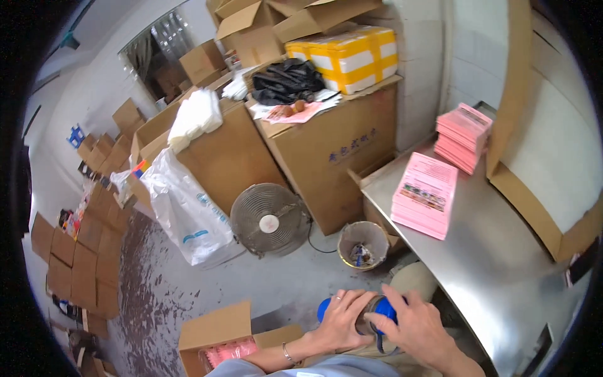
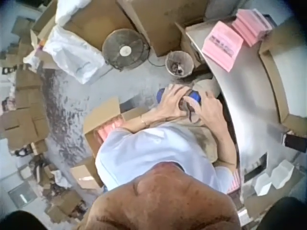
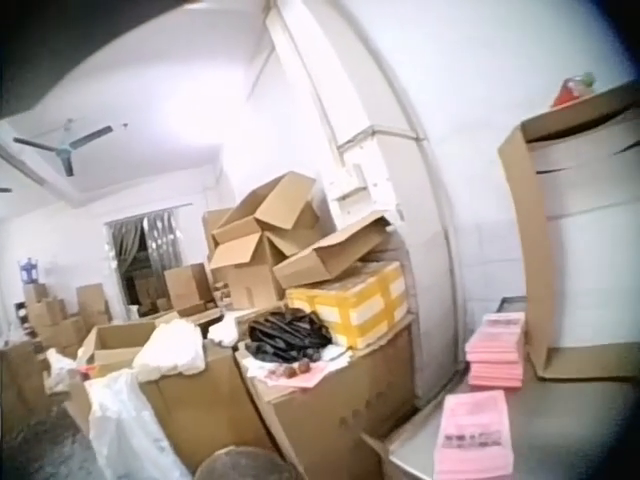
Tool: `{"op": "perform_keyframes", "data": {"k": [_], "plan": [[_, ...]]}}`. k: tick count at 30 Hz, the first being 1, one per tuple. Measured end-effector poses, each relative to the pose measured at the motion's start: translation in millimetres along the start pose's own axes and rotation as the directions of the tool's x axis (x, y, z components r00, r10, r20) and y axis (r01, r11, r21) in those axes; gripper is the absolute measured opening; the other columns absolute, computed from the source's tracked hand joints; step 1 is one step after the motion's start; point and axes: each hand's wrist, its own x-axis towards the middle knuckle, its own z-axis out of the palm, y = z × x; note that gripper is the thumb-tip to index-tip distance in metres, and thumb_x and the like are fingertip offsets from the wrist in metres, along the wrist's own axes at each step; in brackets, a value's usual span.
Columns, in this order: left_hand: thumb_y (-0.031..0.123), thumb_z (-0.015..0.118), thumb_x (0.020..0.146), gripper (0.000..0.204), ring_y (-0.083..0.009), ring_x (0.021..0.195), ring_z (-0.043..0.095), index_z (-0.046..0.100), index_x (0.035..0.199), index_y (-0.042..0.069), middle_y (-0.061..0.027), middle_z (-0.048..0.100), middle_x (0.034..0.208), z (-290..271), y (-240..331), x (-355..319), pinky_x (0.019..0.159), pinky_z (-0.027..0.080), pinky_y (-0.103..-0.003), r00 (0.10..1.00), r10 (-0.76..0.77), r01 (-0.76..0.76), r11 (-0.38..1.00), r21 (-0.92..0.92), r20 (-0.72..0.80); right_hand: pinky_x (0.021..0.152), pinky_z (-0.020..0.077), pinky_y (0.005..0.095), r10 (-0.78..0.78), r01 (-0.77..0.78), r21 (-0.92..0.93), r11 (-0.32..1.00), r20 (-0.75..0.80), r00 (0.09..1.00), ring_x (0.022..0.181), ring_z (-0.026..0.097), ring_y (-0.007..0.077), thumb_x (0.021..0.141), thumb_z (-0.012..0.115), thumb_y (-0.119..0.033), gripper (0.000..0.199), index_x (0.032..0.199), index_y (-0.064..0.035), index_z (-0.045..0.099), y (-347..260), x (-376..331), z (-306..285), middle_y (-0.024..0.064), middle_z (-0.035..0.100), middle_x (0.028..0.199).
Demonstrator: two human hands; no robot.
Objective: The recorder is packing pink tissue paper packs into plastic bags and placing them in boxes.
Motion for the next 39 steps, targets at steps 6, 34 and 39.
{"op": "perform_keyframes", "data": {"k": [6,34,39], "plan": [[0.024,0.085,0.052,0.088,-0.0372,0.113,0.056,0.052,0.132,0.006,-0.0156,0.058,0.121,10,-2,12,0.099,0.041,-0.05,0.985,0.102,-0.077,0.982,-0.172,0.142,0.104,0.0408,0.0505,-0.629,0.624,-0.084,0.777,-0.153,0.762,0.122,0.046,0.0444,0.08,0.079,-0.033,0.084,0.149,-0.0089,0.038,53,-23,1,0.0252,0.049,0.136],[0.041,0.089,0.064,0.071,-0.035,0.107,0.058,0.058,0.118,0.007,-0.0174,0.062,0.117,21,123,119,0.095,0.047,-0.046,0.685,0.727,-0.604,0.531,-0.594,-0.047,0.102,0.0507,0.0564,0.55,0.949,0.3,0.096,-0.811,0.201,0.136,0.043,0.0416,0.065,0.093,-0.023,0.128,0.157,-0.0118,0.005,87,-184,34,0.0171,0.034,0.151],[0.035,0.085,0.072,0.05,-0.0329,0.105,0.061,0.057,0.112,0.024,-0.0135,0.063,0.119,10,147,124,0.097,0.049,-0.047,0.585,0.768,-0.769,0.424,-0.478,-0.261,0.104,0.0465,0.0594,0.5,0.915,0.395,-0.089,-0.776,0.384,0.139,0.036,0.046,0.076,0.084,-0.026,0.118,0.157,-0.0113,0.0,93,-231,9,0.0213,0.023,0.154]]}}
